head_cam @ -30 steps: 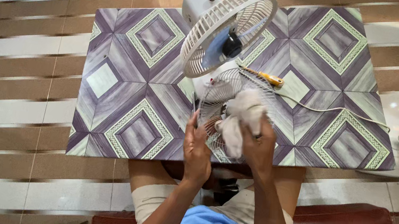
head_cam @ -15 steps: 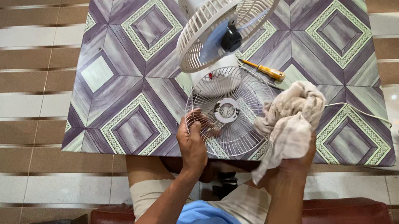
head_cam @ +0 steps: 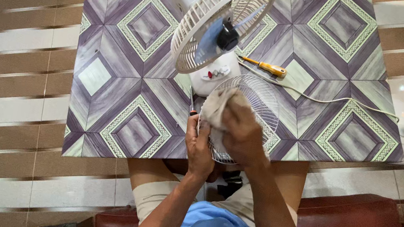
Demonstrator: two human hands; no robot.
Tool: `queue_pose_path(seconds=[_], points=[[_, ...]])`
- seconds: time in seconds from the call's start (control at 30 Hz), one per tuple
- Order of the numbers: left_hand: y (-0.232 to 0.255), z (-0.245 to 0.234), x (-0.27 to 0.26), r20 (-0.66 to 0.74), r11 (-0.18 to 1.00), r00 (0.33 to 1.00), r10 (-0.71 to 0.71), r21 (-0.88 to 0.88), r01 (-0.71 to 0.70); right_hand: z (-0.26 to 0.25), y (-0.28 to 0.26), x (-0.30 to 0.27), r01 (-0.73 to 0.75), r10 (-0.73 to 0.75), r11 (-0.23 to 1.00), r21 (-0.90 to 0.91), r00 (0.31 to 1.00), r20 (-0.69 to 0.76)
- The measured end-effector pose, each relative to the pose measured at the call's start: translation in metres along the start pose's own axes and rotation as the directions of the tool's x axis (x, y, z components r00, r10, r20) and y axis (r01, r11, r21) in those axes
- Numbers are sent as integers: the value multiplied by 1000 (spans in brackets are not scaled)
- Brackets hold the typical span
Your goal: The person uses a screwdriver to remove screws from the back of a small electric fan, then wipes the fan and its front grille with a cloth. They reattach the front grille to the fan body and tighten it by hand.
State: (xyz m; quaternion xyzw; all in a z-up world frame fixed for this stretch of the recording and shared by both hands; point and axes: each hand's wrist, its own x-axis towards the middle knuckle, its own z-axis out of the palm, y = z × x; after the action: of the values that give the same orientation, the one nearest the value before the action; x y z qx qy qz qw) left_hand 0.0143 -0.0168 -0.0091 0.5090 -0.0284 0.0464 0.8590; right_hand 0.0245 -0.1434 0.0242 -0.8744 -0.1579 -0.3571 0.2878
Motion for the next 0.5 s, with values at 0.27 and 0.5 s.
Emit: queue_pose_path(seconds=[0.27, 0.5], points=[[0, -8, 3, -99, 997, 992, 73, 21, -71, -17, 18, -1, -387, 400, 868, -313, 916, -23], [8, -7, 8, -97, 998, 994, 52, 28, -50, -37, -2, -11, -394, 527, 818, 419, 804, -274]])
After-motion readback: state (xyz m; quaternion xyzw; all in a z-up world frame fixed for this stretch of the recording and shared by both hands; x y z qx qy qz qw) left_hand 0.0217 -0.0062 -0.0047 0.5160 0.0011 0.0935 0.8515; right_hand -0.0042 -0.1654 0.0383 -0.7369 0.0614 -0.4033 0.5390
